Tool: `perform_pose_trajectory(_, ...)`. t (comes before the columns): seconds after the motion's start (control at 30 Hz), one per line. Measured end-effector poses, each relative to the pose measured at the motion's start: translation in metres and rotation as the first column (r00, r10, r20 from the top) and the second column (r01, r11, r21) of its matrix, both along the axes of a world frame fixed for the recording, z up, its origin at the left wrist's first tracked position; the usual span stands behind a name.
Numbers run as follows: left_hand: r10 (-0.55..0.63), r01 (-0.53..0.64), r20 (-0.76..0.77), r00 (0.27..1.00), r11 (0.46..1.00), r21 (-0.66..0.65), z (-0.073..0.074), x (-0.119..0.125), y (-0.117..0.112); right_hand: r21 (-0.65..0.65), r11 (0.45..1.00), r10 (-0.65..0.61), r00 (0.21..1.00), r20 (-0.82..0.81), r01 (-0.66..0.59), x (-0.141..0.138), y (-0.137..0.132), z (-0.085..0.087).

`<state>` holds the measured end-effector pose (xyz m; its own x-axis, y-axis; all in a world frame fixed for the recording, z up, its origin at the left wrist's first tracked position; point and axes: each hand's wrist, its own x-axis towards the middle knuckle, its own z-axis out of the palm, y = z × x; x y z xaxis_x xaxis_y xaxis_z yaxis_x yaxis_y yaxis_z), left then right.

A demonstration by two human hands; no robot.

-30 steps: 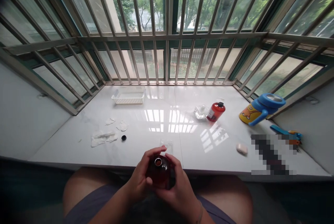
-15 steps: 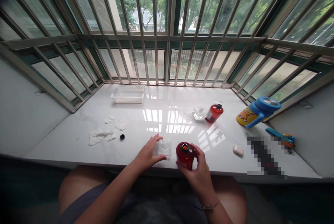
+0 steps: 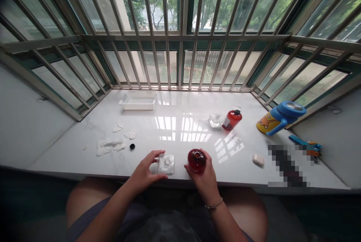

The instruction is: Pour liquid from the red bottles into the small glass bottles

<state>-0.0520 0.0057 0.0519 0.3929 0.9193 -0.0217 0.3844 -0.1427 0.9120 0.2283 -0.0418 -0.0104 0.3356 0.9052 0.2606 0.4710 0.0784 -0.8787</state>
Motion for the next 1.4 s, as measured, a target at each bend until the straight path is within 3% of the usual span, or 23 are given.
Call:
perform_pose_trajectory(0.23, 0.038, -0.037, -0.041, 0.998, 0.999, 0.025, 0.006, -0.004, -0.009, 0.18, 0.959, 0.134, 0.911, 0.39, -0.218, -0.001, 0.006, 0.015)
perform_pose_trajectory(0.5, 0.0, 0.002, -0.031, 1.0, 0.998, 0.061, 0.026, 0.0, -0.016, 0.217, 0.922, 0.102, 0.74, 0.664, -0.322, 0.002, 0.012, 0.044)
perform_pose_trajectory(0.63, -0.001, 0.003, -0.025, 1.0, 0.998, 0.062, 0.028, 0.002, -0.016, 0.204, 0.915, 0.1, 0.684, 0.723, -0.349, 0.005, 0.013, 0.055)
perform_pose_trajectory(0.83, -0.005, 0.005, -0.007, 1.0, 0.999, 0.046, 0.027, 0.003, -0.017, 0.189, 0.905, 0.124, 0.661, 0.74, -0.381, 0.005, 0.013, 0.066)
perform_pose_trajectory(1.1, -0.019, 0.019, 0.025, 1.0, 0.999, 0.037, 0.02, 0.003, -0.018, 0.188, 0.896, 0.118, 0.624, 0.772, -0.402, 0.007, 0.016, 0.071)
perform_pose_trajectory(1.4, 0.005, 0.0, 0.063, 0.998, 0.998, -0.07, 0.022, 0.006, -0.017, 0.182, 0.886, 0.096, 0.553, 0.828, -0.427, 0.014, 0.019, 0.077)
